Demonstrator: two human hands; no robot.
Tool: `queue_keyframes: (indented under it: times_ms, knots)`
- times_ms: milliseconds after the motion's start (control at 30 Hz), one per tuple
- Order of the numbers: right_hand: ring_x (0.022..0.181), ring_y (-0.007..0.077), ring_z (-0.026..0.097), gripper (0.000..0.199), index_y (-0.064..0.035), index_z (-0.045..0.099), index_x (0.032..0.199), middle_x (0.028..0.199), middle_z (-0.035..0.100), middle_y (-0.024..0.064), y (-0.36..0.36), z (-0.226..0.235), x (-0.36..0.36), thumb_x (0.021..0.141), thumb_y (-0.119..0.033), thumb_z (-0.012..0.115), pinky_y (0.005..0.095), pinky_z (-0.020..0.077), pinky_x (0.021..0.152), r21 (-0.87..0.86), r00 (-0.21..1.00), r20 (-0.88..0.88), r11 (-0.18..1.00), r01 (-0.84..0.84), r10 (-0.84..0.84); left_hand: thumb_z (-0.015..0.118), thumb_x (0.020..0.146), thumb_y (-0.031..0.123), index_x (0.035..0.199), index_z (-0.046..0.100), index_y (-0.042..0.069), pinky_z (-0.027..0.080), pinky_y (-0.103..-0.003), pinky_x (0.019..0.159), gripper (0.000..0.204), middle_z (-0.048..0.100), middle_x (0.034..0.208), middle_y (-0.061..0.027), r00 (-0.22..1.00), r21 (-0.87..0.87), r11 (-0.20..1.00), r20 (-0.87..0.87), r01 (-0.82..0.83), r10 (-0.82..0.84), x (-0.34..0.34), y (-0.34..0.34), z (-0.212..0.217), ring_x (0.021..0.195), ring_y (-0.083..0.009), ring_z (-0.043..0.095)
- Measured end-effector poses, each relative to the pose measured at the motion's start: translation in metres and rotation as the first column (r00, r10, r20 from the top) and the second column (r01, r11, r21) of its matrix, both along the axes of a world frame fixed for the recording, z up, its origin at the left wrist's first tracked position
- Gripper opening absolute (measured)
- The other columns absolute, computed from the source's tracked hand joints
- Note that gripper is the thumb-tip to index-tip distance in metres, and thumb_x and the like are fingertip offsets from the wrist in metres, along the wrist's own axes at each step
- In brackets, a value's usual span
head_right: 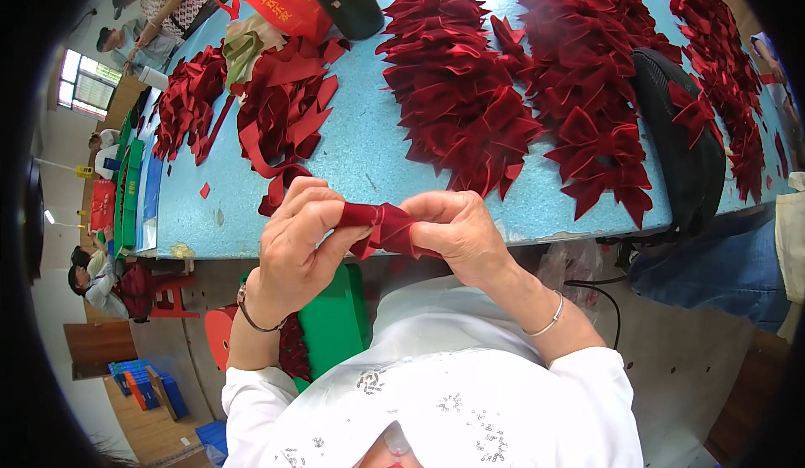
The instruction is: Assembling and folding red fabric pieces into bows on a factory production line.
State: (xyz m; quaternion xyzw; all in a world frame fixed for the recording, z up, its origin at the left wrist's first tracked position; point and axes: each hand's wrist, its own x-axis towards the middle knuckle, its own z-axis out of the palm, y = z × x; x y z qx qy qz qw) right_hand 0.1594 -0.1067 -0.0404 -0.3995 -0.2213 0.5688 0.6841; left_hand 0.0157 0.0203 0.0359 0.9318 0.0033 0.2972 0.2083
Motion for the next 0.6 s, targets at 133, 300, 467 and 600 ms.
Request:
queue_keyframes:
  times_ms: [133,300,467,600]
  knots:
    - [0.070,0.0139,0.064,0.017,0.0063,0.064,0.091,0.082,0.066,0.0110,0.001,-0.001,0.000,0.075,0.003,0.060,0.0232,0.0529,0.065,-0.011,1.000,0.002,1.000,-0.012,0.012,0.072,0.072,0.005,0.085,0.062,0.001,0.043,-0.032,0.066,0.017,0.059,0.074,-0.0078,0.997,-0.079,0.997,-0.080,0.000,-0.006,0.000,0.001,0.003,0.068,-0.0243,0.053]
    - [0.069,0.0132,0.064,0.016,0.0058,0.064,0.091,0.081,0.066,0.0105,-0.001,-0.002,0.002,0.076,0.002,0.060,0.0230,0.0526,0.062,-0.004,1.000,-0.024,1.000,0.013,-0.013,0.071,0.073,0.004,0.081,0.060,0.001,0.044,-0.033,0.066,0.014,0.059,0.074,-0.0079,0.990,-0.163,0.981,-0.077,0.105,-0.119,0.006,0.004,0.001,0.069,-0.0248,0.053]
    - [0.067,0.0114,0.062,0.015,0.0054,0.065,0.091,0.080,0.065,0.0090,0.000,-0.002,0.002,0.077,0.001,0.061,0.0222,0.0515,0.061,-0.008,1.000,-0.031,1.000,0.000,-0.001,0.069,0.076,0.004,0.081,0.059,0.000,0.043,-0.031,0.069,0.012,0.060,0.076,-0.0085,0.992,-0.095,0.989,-0.049,0.109,-0.114,0.001,0.000,0.002,0.070,-0.0240,0.054]
    - [0.066,0.0092,0.059,0.017,0.0052,0.065,0.091,0.078,0.065,0.0069,-0.001,0.002,0.000,0.075,0.002,0.059,0.0212,0.0496,0.062,-0.017,0.999,-0.028,1.000,-0.018,0.017,0.067,0.076,0.003,0.085,0.061,0.000,0.043,-0.030,0.071,0.011,0.061,0.074,-0.0079,0.997,-0.304,0.952,-0.076,-0.027,0.004,0.000,-0.011,0.001,0.072,-0.0228,0.054]
